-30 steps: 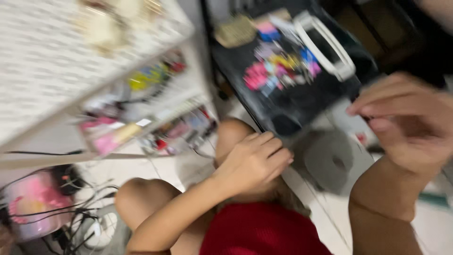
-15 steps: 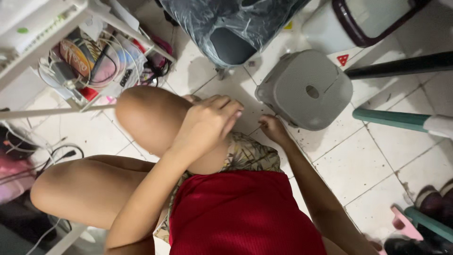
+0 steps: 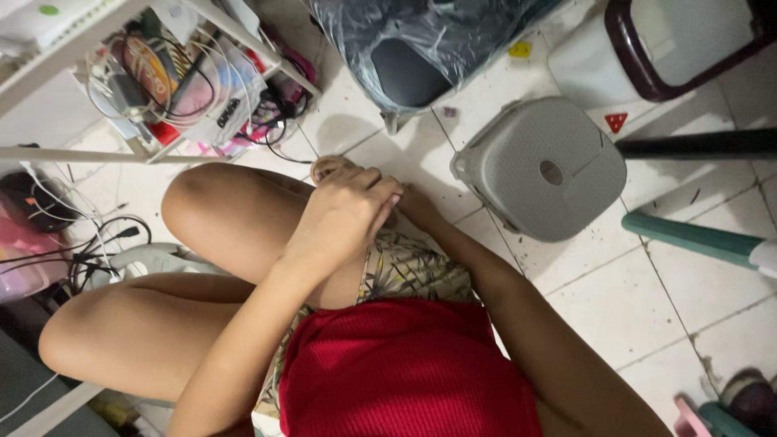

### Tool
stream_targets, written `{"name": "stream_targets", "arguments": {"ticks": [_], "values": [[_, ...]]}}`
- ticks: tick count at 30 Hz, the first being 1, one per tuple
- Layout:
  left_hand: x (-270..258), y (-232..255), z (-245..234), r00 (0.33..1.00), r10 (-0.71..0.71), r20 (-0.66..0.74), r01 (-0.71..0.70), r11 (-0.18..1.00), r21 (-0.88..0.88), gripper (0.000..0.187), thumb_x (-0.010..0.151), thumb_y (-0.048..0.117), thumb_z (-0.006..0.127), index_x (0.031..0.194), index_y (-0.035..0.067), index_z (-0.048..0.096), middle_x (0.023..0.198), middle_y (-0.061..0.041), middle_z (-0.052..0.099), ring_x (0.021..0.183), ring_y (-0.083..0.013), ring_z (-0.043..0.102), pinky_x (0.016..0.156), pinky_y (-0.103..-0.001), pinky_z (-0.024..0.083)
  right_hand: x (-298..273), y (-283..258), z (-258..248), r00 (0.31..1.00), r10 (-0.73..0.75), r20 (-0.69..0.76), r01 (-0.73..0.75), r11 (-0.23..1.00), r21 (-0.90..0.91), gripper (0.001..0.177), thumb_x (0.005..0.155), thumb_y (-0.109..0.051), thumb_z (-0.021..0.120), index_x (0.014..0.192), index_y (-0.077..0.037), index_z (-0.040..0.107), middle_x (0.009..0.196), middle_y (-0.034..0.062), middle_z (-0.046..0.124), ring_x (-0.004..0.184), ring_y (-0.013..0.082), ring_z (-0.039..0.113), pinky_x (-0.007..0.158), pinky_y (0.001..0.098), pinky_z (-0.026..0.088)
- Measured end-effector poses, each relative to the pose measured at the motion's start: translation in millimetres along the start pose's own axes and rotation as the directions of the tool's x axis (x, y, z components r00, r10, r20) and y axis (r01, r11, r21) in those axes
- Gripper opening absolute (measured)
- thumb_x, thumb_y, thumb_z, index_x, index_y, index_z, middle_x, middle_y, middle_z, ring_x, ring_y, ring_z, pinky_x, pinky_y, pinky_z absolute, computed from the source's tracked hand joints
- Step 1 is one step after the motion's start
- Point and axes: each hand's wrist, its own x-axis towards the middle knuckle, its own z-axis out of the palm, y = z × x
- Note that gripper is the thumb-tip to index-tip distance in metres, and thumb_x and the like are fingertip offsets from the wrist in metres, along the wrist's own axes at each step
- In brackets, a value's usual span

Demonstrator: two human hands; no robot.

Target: The person assembles a white plastic storage cart by inserting vertical poles into the tray corners and placing the tray on top. They then transfer hair accessories, a brush, and small tools from a nearby chair onto the cart shelves.

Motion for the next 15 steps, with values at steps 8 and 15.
{"name": "stream_targets", "arguments": {"ticks": [8, 15], "values": [[-4, 2, -3, 1.0, -0.025, -0.003, 0.025, 1.0, 0.002, 0.01, 0.089, 0.013, 0.069, 0.093, 0.004, 0.069, 0.088, -0.012, 0.065, 0.088, -0.0322, 0.066, 0.08, -0.043, 0.053, -1, -11, -11, 0.992, 0.125, 0.014, -0.126, 0.988, 0.091, 0.017, 0.096, -0.012, 0.057, 0.111, -0.005, 0.059, 0.105, 0.018, 0.063, 0.097, 0.0351, 0.06, 0.087, 0.0454, 0.049], [-4, 3, -5, 0.997, 0.042, -0.066, -0.046, 0.997, -0.063, 0.008, 0.089, 0.01, 0.07, 0.095, 0.005, 0.066, 0.089, -0.012, 0.063, 0.089, -0.0317, 0.065, 0.081, -0.042, 0.054, 46, 13, -83, 0.797, 0.373, -0.475, -0.307, 0.927, 0.213, 0.005, 0.083, 0.0, 0.057, 0.086, -0.004, 0.059, 0.072, 0.0143, 0.06, 0.067, 0.028, 0.058, 0.069, 0.0434, 0.047]]}}
